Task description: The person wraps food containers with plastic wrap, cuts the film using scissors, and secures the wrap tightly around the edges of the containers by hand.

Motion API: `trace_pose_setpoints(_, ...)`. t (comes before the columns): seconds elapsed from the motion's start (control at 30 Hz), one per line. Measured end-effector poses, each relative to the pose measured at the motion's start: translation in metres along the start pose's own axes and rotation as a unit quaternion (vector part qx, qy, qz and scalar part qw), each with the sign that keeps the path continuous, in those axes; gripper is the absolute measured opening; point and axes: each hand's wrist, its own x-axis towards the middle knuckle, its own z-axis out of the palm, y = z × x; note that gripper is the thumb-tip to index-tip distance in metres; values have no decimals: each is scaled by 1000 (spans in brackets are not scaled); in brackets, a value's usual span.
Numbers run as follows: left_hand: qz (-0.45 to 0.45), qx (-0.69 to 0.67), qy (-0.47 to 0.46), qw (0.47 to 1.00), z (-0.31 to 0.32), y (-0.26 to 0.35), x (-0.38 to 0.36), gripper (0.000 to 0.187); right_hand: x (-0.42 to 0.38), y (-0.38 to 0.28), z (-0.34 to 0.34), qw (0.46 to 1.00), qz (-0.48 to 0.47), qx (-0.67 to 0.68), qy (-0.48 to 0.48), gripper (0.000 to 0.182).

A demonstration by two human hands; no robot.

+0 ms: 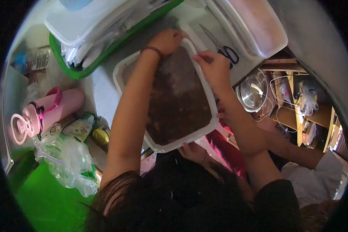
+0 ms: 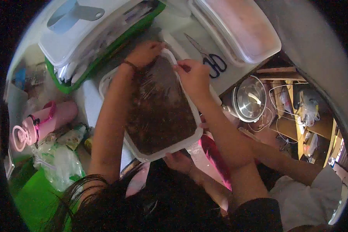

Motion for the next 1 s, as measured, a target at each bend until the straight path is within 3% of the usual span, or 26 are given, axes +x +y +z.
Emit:
trace_pose_setpoints(0.1, -23, -58, -42, 997, -19, 6, 4, 35, -2, -2, 2, 999, 20, 35, 30, 15)
trace_pose_setpoints(0.2, 41, -35, -57, 997, -23, -2, 14, 35, -3, -5, 4, 998, 26, 22, 50, 13)
trace_pose_setpoints(0.37, 81, -26, -32, 996, -24, -1, 14, 30, 0, 1, 7, 998, 22, 26, 50, 15)
trace_pose_setpoints(0.47, 92, -45, -13, 995, -24, 2, 11, 27, 12, 6, 16, 992, 15, 111, 52, 22)
trace_pose_setpoints(0.57, 114, -66, -12, 991, -23, -2, 12, 24, 26, -8, 11, 997, 55, 42, -27, 30)
trace_pose_setpoints(0.67, 139, -90, -5, 986, -22, -2, 14, 21, 45, -2, 19, 997, -11, 44, -66, 36)
trace_pose_setpoints(0.77, 155, -110, 4, 982, -20, -3, 15, 20, 59, -4, 6, 989, 3, 27, -143, 40)
trace_pose_setpoints(1.0, 163, -164, -29, 972, -11, -15, 21, 18, 64, 4, 3, 980, 16, -3, -199, 28)
